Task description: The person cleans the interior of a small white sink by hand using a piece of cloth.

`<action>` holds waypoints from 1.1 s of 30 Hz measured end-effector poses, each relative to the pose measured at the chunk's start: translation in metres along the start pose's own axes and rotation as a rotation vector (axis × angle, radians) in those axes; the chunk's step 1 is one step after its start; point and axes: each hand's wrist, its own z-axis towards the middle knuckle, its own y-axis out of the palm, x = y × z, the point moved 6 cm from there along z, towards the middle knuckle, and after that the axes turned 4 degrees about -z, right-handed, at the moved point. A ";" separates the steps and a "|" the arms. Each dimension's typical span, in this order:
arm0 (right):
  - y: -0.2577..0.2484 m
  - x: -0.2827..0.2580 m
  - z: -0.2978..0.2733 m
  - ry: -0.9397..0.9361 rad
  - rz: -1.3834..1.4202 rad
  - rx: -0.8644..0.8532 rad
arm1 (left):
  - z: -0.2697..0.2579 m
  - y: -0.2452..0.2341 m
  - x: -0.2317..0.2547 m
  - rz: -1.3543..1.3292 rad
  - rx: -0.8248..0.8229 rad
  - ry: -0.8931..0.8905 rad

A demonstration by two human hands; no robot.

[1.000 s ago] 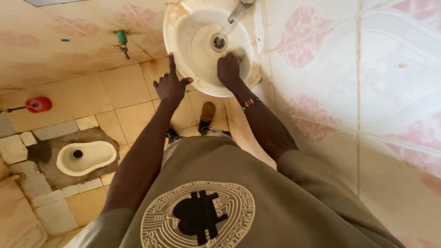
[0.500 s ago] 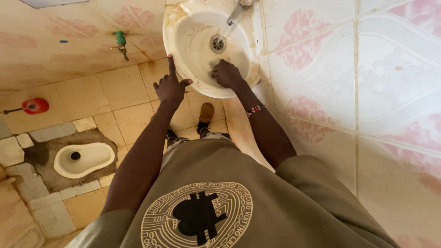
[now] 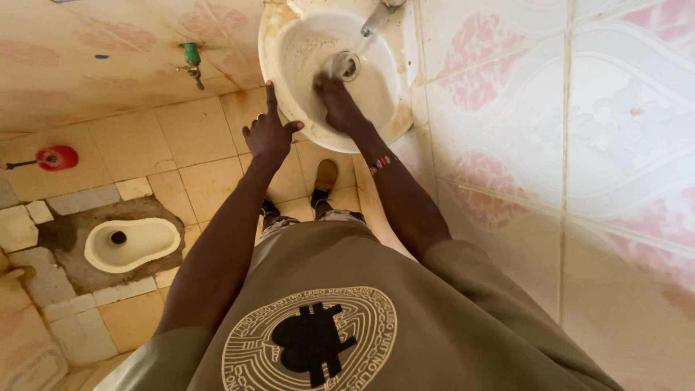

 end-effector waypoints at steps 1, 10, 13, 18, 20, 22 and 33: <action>0.009 -0.004 -0.012 -0.020 0.043 -0.105 | 0.000 -0.002 0.000 0.001 -0.002 -0.005; -0.007 -0.010 0.035 -0.193 -0.197 -0.103 | 0.003 0.000 0.000 -0.024 0.016 -0.003; -0.014 0.022 0.045 -0.125 -0.392 -0.006 | 0.003 0.000 0.004 0.029 0.009 -0.034; -0.009 0.058 0.008 0.179 -0.485 -0.095 | 0.005 -0.007 0.004 -0.022 -0.040 -0.067; 0.000 0.054 -0.020 0.337 -0.344 -0.264 | -0.004 -0.001 -0.002 -0.035 -0.085 -0.094; 0.001 0.042 -0.033 0.377 -0.287 -0.285 | -0.002 -0.005 0.001 -0.077 0.004 -0.009; -0.015 0.068 -0.006 0.224 -0.519 -0.062 | 0.002 0.003 -0.003 -0.080 0.009 -0.010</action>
